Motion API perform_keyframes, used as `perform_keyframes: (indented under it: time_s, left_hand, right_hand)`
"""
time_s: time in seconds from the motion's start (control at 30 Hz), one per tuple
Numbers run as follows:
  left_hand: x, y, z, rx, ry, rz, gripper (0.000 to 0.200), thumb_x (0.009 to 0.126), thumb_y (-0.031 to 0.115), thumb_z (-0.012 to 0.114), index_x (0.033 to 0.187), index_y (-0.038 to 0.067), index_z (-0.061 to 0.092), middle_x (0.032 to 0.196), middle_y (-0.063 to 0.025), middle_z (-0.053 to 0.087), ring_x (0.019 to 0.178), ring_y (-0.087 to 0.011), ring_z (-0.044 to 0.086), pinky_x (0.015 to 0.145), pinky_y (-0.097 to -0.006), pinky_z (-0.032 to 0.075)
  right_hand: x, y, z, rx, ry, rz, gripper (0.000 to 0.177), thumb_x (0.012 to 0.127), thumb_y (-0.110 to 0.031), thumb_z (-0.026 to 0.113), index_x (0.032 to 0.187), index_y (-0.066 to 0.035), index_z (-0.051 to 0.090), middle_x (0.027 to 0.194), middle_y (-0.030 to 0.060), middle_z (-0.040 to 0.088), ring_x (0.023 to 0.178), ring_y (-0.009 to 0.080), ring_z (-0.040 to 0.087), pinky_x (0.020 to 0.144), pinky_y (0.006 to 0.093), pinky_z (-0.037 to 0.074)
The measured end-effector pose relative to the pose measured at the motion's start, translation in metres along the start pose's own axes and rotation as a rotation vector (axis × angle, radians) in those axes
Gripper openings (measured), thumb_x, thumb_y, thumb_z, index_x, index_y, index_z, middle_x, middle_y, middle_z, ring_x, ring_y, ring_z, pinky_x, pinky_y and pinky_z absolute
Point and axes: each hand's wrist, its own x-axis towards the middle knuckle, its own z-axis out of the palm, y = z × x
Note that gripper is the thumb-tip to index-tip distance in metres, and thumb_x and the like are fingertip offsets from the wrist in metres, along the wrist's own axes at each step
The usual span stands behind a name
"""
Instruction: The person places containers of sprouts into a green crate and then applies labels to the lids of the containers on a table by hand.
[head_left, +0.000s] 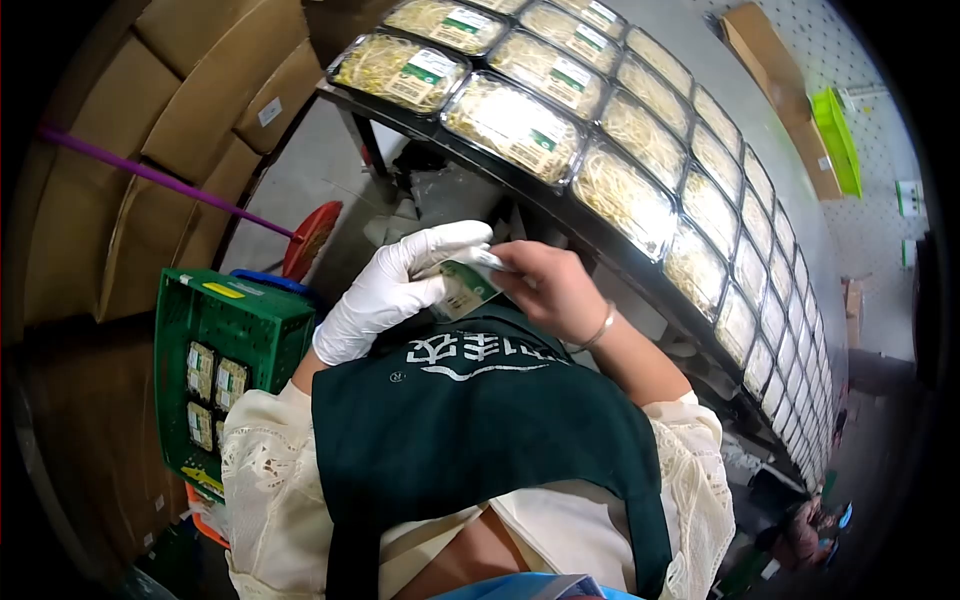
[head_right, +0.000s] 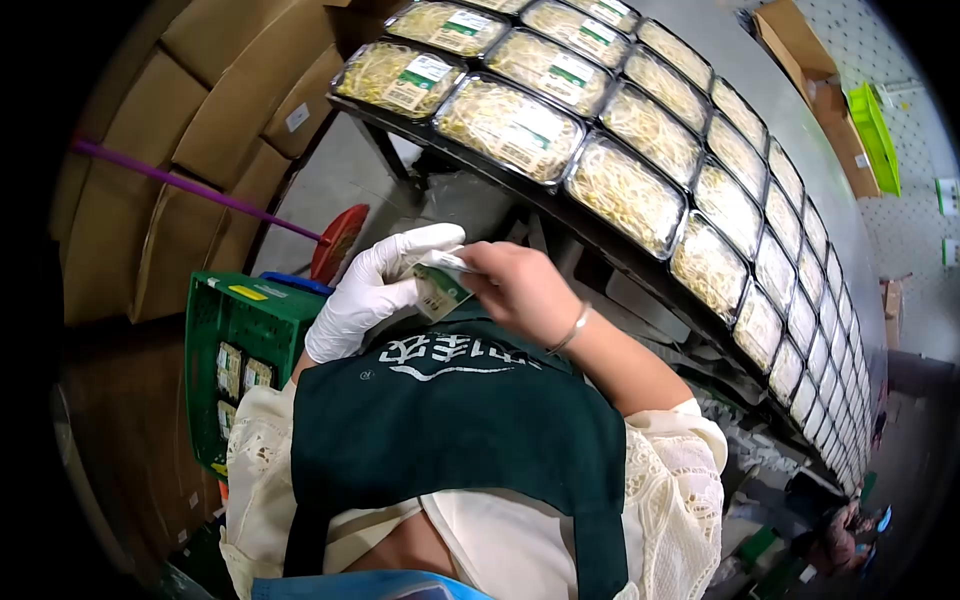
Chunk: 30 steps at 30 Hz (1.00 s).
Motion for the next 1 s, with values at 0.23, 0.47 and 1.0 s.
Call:
perform_keyframes:
  time_s: [0.23,0.47,1.0]
  left_hand:
    - [0.025,-0.013,0.034,-0.029,-0.051,-0.203,0.019,0.073,0.007,0.062,0.087,-0.004,0.058,0.076,-0.0054,0.060,0.066,-0.0073,0.055,0.059,-0.0200,0.045]
    - [0.059,-0.041,0.051,-0.093,0.033,-0.219,0.020,0.075,0.003,0.057,0.094,-0.002,0.055,0.083,-0.0094,0.061,0.070,-0.0114,0.059,0.061,-0.0223,0.049]
    - [0.105,-0.059,0.181,0.076,0.155,-0.065,0.015,0.073,0.011,0.064,0.081,0.001,0.056,0.074,-0.0009,0.057,0.067,-0.0054,0.051,0.062,-0.0206,0.043]
  right_hand:
    - [-0.020,0.039,-0.123,-0.558,0.433,0.189,0.010,0.068,-0.006,0.060,0.076,-0.005,0.054,0.068,0.0094,0.054,0.064,0.0217,0.052,0.061,0.0308,0.042]
    - [-0.056,0.164,-0.136,-1.046,0.257,0.192,0.043,0.073,-0.027,0.057,0.107,-0.005,0.043,0.091,0.0121,0.050,0.082,0.0268,0.048,0.073,0.0359,0.038]
    - [-0.058,0.125,-0.191,-0.258,0.291,-0.260,0.007,0.065,-0.007,0.064,0.067,-0.010,0.058,0.061,0.0028,0.055,0.058,0.0159,0.052,0.051,0.0274,0.042]
